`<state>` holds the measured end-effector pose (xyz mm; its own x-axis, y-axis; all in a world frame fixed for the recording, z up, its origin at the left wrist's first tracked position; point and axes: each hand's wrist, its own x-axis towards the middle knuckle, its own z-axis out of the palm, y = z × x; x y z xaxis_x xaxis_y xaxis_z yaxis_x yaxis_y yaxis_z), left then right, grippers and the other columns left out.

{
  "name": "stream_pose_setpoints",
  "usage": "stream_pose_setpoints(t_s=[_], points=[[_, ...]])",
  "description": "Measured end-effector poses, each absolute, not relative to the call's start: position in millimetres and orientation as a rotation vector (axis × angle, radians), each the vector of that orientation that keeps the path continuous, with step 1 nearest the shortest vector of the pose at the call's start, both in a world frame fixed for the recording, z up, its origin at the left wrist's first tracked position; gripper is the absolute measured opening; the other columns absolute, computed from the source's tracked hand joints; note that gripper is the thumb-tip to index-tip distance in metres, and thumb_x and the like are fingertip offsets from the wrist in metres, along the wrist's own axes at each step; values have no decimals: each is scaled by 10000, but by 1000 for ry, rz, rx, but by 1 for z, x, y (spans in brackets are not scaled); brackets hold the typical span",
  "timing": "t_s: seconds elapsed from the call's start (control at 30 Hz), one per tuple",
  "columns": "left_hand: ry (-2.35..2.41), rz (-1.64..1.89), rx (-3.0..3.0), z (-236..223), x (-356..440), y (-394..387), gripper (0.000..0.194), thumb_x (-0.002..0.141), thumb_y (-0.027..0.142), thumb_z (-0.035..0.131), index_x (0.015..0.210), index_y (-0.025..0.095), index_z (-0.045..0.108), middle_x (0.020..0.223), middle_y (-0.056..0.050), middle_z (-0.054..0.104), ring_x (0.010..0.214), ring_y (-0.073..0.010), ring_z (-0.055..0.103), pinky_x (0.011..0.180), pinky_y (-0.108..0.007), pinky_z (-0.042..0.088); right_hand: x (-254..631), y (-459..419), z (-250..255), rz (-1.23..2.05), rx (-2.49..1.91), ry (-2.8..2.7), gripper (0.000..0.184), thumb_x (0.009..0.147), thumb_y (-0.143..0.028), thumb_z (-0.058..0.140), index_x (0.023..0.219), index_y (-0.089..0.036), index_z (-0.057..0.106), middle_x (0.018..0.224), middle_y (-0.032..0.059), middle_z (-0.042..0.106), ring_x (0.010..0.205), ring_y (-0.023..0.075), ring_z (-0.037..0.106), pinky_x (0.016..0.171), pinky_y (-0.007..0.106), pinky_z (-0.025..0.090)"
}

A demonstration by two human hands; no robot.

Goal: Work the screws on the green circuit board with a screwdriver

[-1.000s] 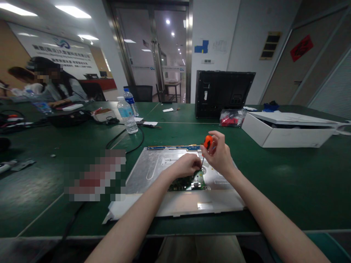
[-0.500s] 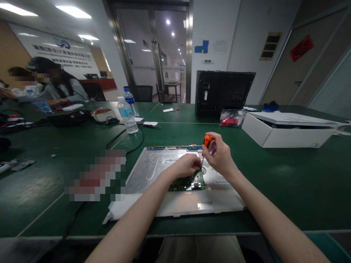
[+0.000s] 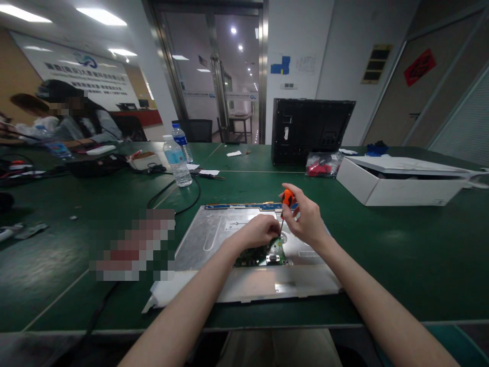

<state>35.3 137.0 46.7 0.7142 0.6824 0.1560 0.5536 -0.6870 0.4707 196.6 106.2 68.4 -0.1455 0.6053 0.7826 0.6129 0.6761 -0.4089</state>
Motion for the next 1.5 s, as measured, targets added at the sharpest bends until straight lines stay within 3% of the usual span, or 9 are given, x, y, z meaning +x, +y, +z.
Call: stream_pose_setpoints(t_s=[0.13,0.33,0.57,0.77,0.87,1.07,1.23,1.33,1.5], points=[[953,461,2529,48,35,136,202,695,22,554,768,139,702,712,-23,693,647,-141,598,624,-216,435,195,108,67,-76,-998,-1761,393,846,-273,539,1229,-191,502,833,26,637,590,129,561,563,256,467],[960,455,2528,46,35,137,203,695,17,557,743,149,703,707,-16,692,663,-141,603,647,-216,441,197,107,69,-135,-1039,-1753,325,846,-347,597,1140,-212,564,834,15,636,581,120,545,575,251,444],[957,449,2530,47,35,137,191,700,17,561,737,143,699,708,-18,689,649,-137,592,633,-213,435,197,105,70,-2,-986,-1830,437,901,-254,440,1330,-172,435,1006,68,648,675,136,592,620,259,472],[962,443,2529,47,35,137,192,700,21,562,745,146,702,713,-18,690,656,-141,596,634,-216,433,196,108,69,-110,-1032,-1770,322,868,-317,554,1171,-206,549,856,20,644,561,113,535,561,245,441],[960,441,2532,47,35,137,193,701,25,560,743,145,705,712,-22,690,658,-147,597,638,-225,437,197,108,69,-101,-1068,-1768,353,871,-343,552,1196,-204,541,813,18,641,559,127,538,558,258,438],[954,440,2531,47,35,137,200,703,22,555,743,145,706,714,-25,693,658,-147,598,641,-227,440,198,107,70,1,-998,-1816,454,897,-244,438,1350,-215,420,1050,81,651,765,175,616,665,299,492],[960,438,2525,47,35,137,195,701,23,559,751,143,705,729,-29,699,676,-150,609,653,-226,445,196,109,67,-110,-1060,-1729,377,858,-340,572,1210,-213,521,784,2,615,560,131,530,563,264,440],[965,434,2519,47,35,137,196,700,24,558,756,141,706,726,-31,701,678,-154,613,657,-228,448,197,109,68,-126,-1057,-1740,332,850,-377,596,1143,-224,558,804,6,623,574,133,529,569,265,434],[960,435,2516,47,36,137,208,701,19,553,759,142,710,725,-25,700,666,-146,608,652,-222,444,198,107,70,-49,-1020,-1801,402,913,-310,468,1298,-194,483,926,56,650,676,156,586,610,274,454]])
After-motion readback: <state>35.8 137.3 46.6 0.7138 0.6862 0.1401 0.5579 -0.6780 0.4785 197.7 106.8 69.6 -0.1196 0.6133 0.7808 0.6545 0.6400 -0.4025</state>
